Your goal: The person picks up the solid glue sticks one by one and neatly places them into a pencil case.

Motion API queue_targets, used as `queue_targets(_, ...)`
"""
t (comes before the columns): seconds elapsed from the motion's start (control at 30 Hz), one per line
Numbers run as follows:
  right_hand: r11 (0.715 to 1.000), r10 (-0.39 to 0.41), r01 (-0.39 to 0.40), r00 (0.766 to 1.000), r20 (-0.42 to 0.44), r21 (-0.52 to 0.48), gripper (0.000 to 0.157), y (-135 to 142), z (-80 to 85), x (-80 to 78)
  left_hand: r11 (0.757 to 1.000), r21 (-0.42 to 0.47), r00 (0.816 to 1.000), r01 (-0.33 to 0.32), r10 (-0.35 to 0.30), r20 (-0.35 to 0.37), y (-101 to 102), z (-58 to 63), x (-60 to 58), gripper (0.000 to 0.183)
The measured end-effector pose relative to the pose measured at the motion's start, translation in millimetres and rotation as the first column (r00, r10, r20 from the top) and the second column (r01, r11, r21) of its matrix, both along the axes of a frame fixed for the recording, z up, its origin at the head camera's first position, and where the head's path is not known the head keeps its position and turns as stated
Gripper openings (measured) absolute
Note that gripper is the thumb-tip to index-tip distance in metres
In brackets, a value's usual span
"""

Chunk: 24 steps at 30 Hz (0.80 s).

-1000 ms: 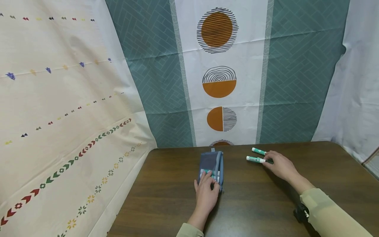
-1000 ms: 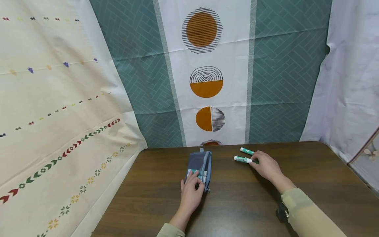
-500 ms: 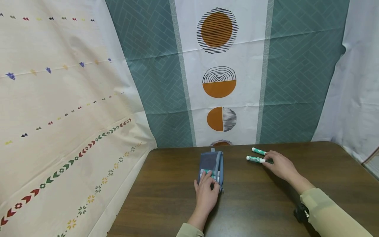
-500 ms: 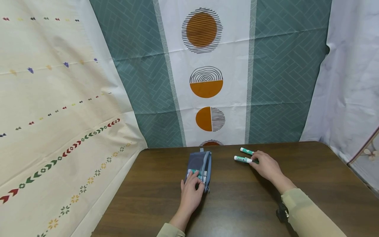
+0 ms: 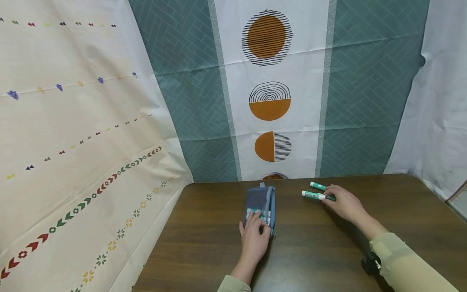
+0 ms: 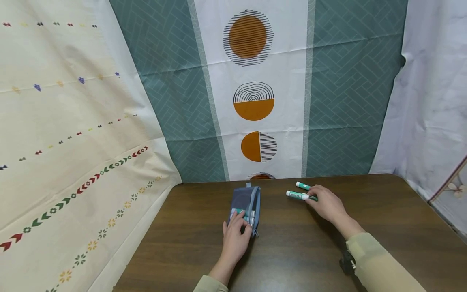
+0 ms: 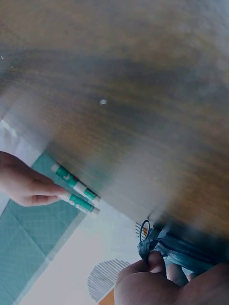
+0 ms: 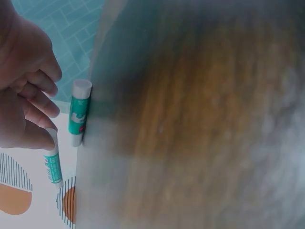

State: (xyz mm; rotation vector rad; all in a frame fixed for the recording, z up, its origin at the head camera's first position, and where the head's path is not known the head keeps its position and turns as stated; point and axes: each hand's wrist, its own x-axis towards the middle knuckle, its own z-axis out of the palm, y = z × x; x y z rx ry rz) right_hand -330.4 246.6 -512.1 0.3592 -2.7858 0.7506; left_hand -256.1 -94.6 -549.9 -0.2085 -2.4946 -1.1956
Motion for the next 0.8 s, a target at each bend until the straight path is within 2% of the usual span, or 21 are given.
queue_targets(0.17, 1.000, 0.010, -0.010, 1.000, 0.010, -0.030, 0.029, -4.2, 2.5, 1.3, 1.000, 0.002, 1.000, 0.001, -0.001, -0.014, 0.4, -0.4, 1.1, 0.023)
queue_targets(0.43, 0.997, 0.028, -0.027, 1.000, 0.007, -0.069, 0.025, -12.7, 4.6, -1.0, 1.000, -0.005, 1.000, 0.001, -0.001, 0.003, 0.6, -0.4, 0.3, 0.023)
queue_targets(0.67, 0.995, 0.045, -0.045, 0.999, 0.003, -0.087, 0.019, -25.7, 6.7, -1.8, 1.000, -0.002, 1.000, 0.002, -0.002, -0.021, 0.3, 0.2, 1.0, 0.022)
queue_targets(0.8, 0.994, 0.064, -0.064, 0.998, 0.006, -0.087, 0.015, -35.5, 5.8, -3.2, 1.000, 0.002, 1.000, 0.005, -0.005, -0.012, 0.0, 0.4, 1.5, 0.023)
